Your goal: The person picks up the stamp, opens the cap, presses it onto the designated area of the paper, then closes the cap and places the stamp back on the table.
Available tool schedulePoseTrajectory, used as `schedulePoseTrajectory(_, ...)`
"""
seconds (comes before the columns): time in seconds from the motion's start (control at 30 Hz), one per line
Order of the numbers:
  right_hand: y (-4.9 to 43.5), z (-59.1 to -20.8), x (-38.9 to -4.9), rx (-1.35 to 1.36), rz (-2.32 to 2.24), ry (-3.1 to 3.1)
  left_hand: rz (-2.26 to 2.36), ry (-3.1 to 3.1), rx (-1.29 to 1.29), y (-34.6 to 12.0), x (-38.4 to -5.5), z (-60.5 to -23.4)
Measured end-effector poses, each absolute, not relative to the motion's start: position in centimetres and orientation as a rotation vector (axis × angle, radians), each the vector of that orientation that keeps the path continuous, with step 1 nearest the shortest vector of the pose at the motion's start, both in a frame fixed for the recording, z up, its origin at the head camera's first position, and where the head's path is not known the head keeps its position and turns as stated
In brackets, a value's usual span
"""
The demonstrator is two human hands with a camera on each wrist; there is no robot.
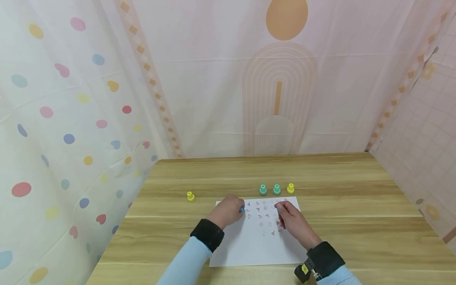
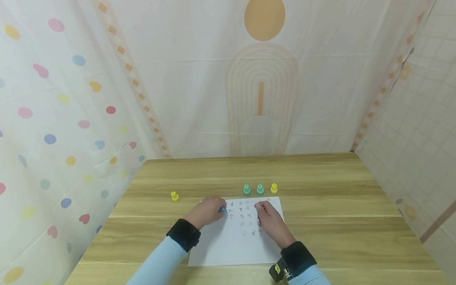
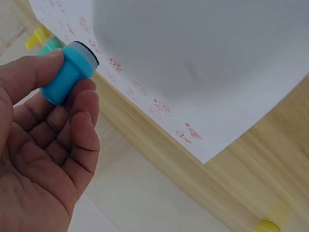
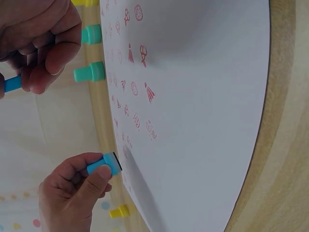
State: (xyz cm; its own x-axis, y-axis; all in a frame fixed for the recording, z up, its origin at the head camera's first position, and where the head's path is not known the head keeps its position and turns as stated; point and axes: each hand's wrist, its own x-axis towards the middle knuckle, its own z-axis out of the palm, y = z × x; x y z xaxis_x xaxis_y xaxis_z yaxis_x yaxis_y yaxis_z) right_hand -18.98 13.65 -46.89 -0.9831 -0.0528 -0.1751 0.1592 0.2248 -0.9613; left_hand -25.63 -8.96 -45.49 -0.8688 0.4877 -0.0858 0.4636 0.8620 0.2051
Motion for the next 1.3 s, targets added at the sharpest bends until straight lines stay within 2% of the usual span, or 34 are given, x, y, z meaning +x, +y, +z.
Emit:
schedulePoseTrajectory(0.5,13.5,-47.0,-19.0,0.128,-1.848,2.332,0.110,2.901,0.714,-8.4,-25.5,-46.4)
schedulePoseTrajectory(1.3,13.1,-47.8,-18.8,0.132,-1.855,2.341,-0.110,2.941,0.887,-7.5,-25.5,-47.1)
